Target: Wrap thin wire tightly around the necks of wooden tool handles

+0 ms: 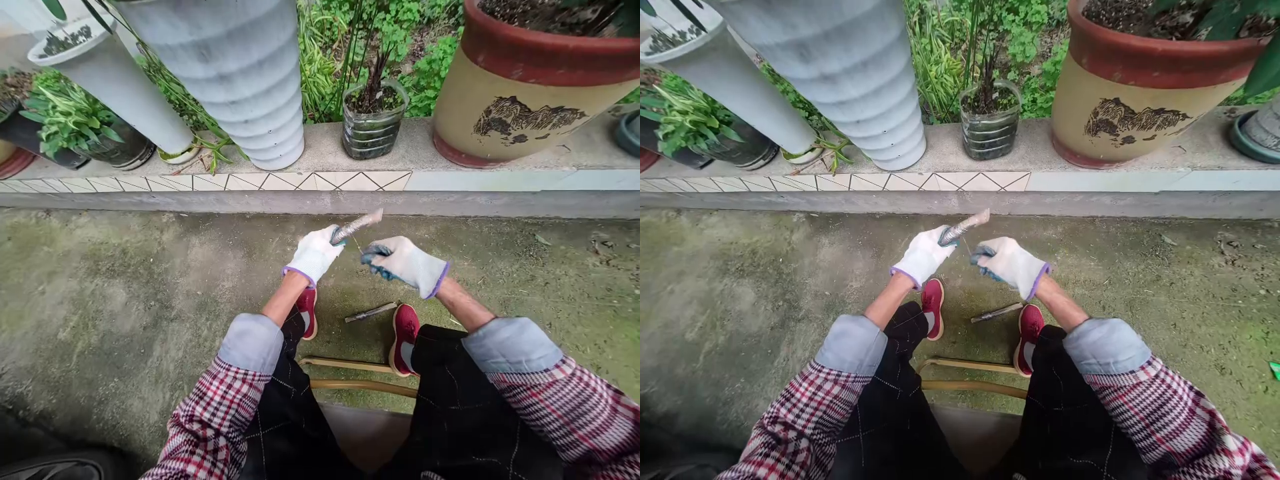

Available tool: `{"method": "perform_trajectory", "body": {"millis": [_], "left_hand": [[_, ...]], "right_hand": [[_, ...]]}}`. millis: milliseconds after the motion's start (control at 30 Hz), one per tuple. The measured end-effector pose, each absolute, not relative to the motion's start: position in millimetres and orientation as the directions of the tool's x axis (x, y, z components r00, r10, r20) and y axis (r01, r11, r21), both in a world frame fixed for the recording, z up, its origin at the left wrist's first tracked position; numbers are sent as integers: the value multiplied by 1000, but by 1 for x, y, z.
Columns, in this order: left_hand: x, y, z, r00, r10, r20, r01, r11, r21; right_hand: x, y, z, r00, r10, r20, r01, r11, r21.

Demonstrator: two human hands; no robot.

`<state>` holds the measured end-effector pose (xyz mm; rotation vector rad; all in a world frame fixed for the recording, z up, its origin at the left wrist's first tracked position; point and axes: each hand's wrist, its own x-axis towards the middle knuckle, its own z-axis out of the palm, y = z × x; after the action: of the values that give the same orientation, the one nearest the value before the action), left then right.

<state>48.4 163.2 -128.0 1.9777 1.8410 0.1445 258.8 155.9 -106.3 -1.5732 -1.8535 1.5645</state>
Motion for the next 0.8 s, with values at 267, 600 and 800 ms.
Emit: {"method": "perform_trajectory", "body": {"millis": [267, 600, 800], "left_hand": [[60, 161, -144, 317, 853, -414, 937, -350, -3], [63, 148, -120, 419, 862, -286, 904, -368, 217], [41, 156, -115, 159, 962, -220, 942, -81, 327]], "right_hand": [[269, 156, -96, -411, 888, -206, 642, 121, -757], [288, 174, -119, -223, 924, -310, 450, -185, -874], [251, 152, -111, -276, 853, -443, 435, -300, -849]]}}
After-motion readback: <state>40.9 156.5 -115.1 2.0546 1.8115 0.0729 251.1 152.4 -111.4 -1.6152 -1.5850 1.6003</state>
